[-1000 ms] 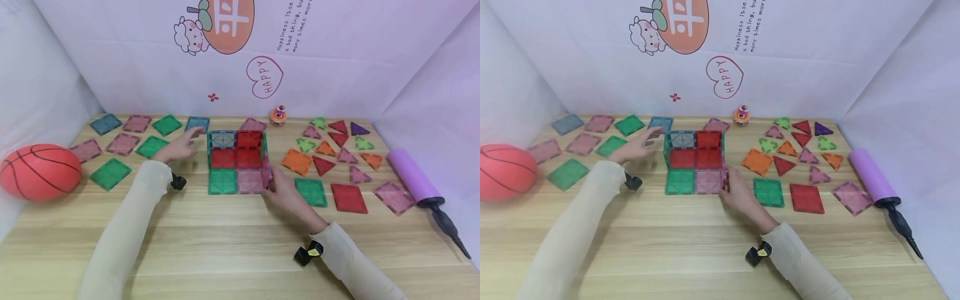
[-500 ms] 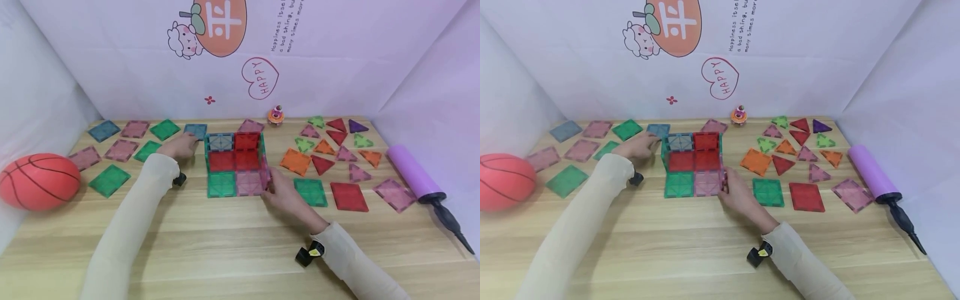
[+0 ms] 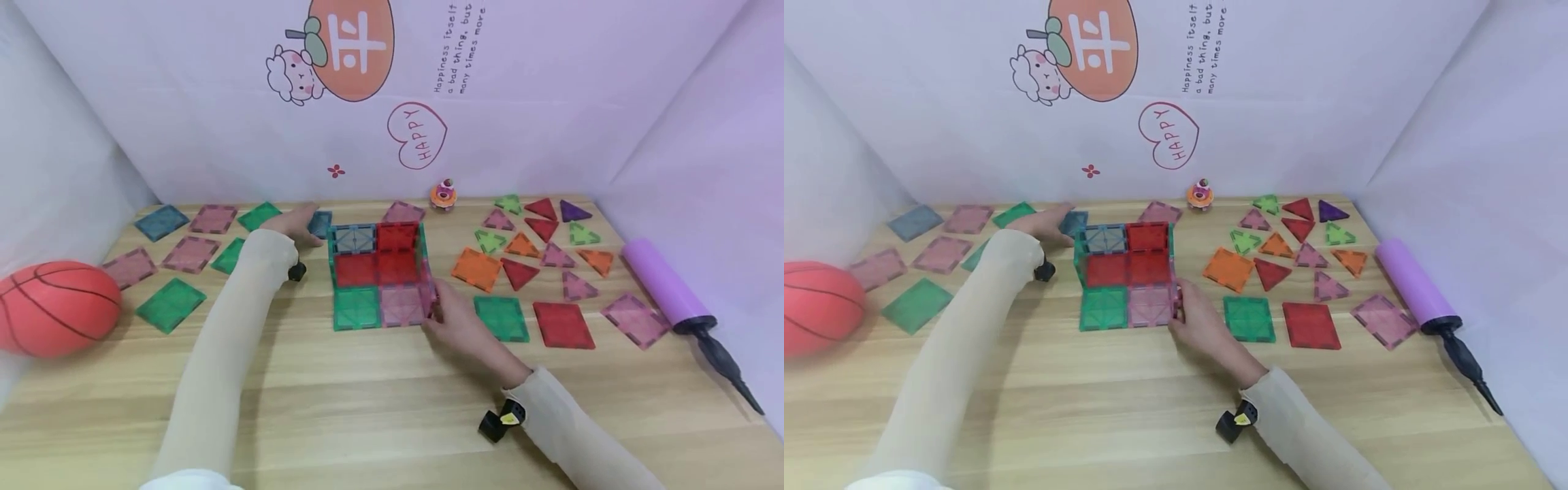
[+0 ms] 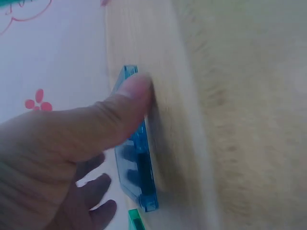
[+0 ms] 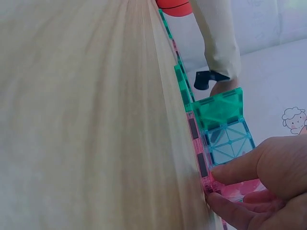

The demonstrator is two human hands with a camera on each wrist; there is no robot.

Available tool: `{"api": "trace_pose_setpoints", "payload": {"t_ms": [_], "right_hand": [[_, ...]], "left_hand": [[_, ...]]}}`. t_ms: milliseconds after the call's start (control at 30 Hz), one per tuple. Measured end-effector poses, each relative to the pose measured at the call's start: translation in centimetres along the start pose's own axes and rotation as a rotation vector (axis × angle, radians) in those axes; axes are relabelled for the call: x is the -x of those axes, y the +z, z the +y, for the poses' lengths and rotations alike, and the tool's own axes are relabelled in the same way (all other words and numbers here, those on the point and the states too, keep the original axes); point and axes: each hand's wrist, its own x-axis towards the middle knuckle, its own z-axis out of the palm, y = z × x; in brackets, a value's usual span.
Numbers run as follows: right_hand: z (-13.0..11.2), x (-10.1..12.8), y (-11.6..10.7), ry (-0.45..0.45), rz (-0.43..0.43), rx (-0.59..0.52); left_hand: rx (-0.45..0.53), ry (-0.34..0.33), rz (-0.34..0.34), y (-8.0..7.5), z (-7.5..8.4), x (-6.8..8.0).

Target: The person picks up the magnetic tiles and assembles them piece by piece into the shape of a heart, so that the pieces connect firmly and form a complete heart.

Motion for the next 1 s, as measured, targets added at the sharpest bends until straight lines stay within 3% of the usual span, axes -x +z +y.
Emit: {"api": "trace_pose_setpoints", "payload": {"t_ms": [167, 300, 400, 533, 700, 833, 1000], "right_hand": [[0.1, 0.3, 0.3, 0.011, -0.01, -0.004], [0.2, 0.3, 0.1, 0.012, 0.004, 0.003], [0.1, 0.3, 0.0, 0.004, 0.006, 0.019], [0.1, 0.2, -0.2, 0.004, -0.001, 0.031], [0.1, 0.0, 0.0, 0.025, -0.016, 0.033], [0.2, 0.0, 0.0, 0.021, -0.024, 0.034], [0.2, -0.2, 0.1, 0.021, -0.022, 0.022]], "left_hand": [[-0.044, -0.001, -0.033, 0.2, 0.2, -0.4], [-0.131, 0.04, 0.013, 0.7, 0.1, -0.5], [-0.11, 0.075, 0.072, 0.9, 0.1, 0.1], [-0.032, 0.124, 0.147, 0.7, 0.0, 1.9], [0.074, 0.159, 0.249, 1.0, -0.7, 5.3], [0.172, 0.208, 0.287, 2.2, -0.6, 8.0], [0.35, 0.291, 0.294, 4.4, 0.7, 10.6]]}}
